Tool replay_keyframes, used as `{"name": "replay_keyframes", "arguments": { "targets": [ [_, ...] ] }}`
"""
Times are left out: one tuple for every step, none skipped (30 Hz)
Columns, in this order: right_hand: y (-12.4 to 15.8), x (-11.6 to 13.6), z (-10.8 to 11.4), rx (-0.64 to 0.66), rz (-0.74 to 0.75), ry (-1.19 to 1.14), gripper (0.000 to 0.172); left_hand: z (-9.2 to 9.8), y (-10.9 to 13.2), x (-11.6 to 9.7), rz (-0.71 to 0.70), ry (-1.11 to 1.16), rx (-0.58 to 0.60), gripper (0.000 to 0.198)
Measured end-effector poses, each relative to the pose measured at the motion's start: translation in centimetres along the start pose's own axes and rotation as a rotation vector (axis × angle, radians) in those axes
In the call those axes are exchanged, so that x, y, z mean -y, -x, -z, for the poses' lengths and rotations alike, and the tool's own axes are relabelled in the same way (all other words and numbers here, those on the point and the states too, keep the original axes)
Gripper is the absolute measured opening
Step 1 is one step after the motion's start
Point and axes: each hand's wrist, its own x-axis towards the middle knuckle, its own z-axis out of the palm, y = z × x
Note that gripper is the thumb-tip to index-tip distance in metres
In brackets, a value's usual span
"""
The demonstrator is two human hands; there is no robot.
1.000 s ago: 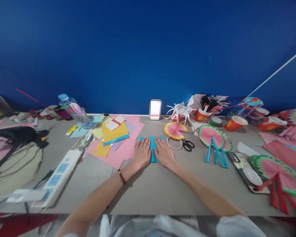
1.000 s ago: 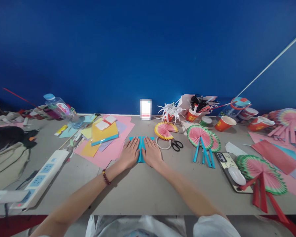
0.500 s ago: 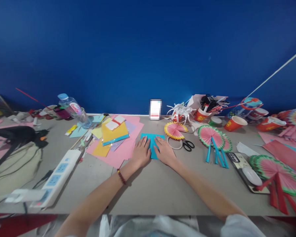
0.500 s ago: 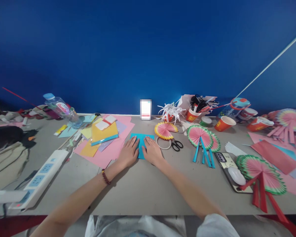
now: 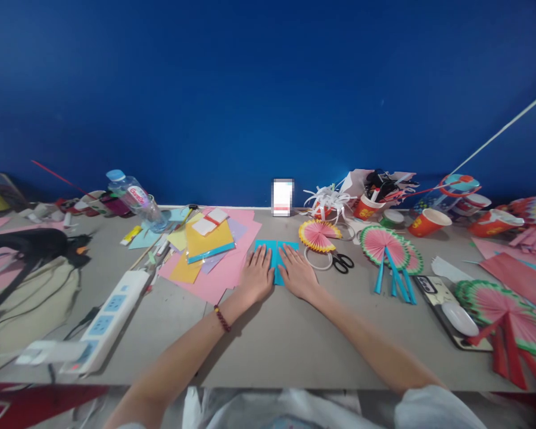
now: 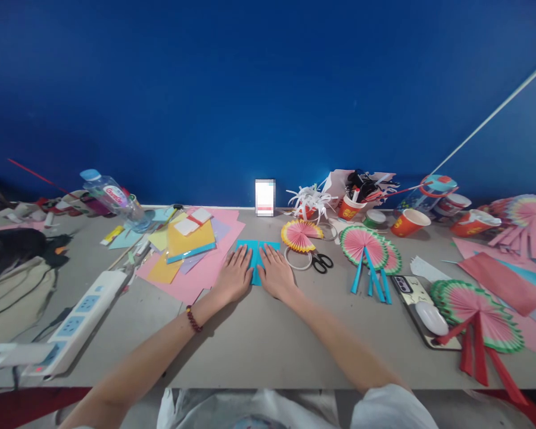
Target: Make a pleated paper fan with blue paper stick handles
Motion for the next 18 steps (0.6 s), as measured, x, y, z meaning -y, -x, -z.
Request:
{"name": "replay_keyframes", "arguments": {
  "targets": [
    [0.01, -0.01, 0.01, -0.001, 0.000, 0.001, 0.053, -0.05, 0.00, 0.01, 0.001, 0.002, -0.007, 0.053],
    [0.02, -0.02, 0.02, -0.002, 0.000, 0.003, 0.053, -0.11, 0.00, 0.02, 0.002, 0.004, -0.013, 0.053],
    [0.03, -0.03, 0.03, -0.001, 0.003, 0.004, 0.053, -0.18, 0.00, 0.04, 0.003, 0.004, -0.018, 0.053],
    [0.05, -0.04, 0.05, -0.001, 0.006, 0.006, 0.053, -0.23, 0.01, 0.07, 0.004, 0.004, -0.021, 0.053],
    [0.06, -0.05, 0.07, 0.001, 0.009, 0.006, 0.053, -0.28, 0.02, 0.09, 0.003, 0.003, -0.023, 0.053],
    [0.07, -0.06, 0.08, 0.003, 0.011, 0.006, 0.053, -0.31, 0.03, 0.11, 0.002, 0.002, -0.023, 0.053],
    [0.09, -0.06, 0.08, 0.005, 0.011, 0.005, 0.053, -0.33, 0.04, 0.13, 0.000, 0.000, -0.022, 0.053],
    [0.10, -0.07, 0.07, 0.006, 0.008, 0.005, 0.053, -0.34, 0.05, 0.15, -0.002, -0.003, -0.019, 0.053],
    [0.11, -0.07, 0.05, 0.006, 0.006, 0.004, 0.053, -0.34, 0.06, 0.16, -0.004, -0.006, -0.016, 0.053],
    [0.12, -0.07, 0.03, 0.005, 0.004, 0.004, 0.053, -0.34, 0.06, 0.16, -0.007, -0.010, -0.013, 0.053],
    [0.14, -0.07, 0.02, 0.004, 0.005, 0.005, 0.053, -0.34, 0.07, 0.16, -0.007, -0.015, -0.010, 0.053],
    [0.16, -0.08, 0.01, 0.003, 0.004, 0.005, 0.054, -0.36, 0.06, 0.15, -0.006, -0.021, -0.008, 0.054],
    [0.20, -0.10, 0.01, 0.001, 0.003, 0.007, 0.054, -0.39, 0.06, 0.14, -0.003, -0.026, -0.007, 0.054],
    [0.26, -0.12, 0.03, 0.000, -0.002, 0.009, 0.054, -0.43, 0.06, 0.13, 0.002, -0.031, -0.008, 0.054],
    [0.32, -0.15, 0.06, 0.000, -0.008, 0.011, 0.054, -0.48, 0.05, 0.13, 0.007, -0.035, -0.010, 0.054],
    [0.38, -0.19, 0.09, 0.000, -0.014, 0.013, 0.054, -0.53, 0.05, 0.12, 0.013, -0.037, -0.012, 0.054],
    [0.45, -0.23, 0.14, 0.000, -0.018, 0.015, 0.054, -0.57, 0.05, 0.12, 0.017, -0.038, -0.013, 0.054],
    [0.50, -0.27, 0.18, 0.001, -0.019, 0.015, 0.054, -0.60, 0.06, 0.13, 0.019, -0.038, -0.014, 0.054]
  ]
}}
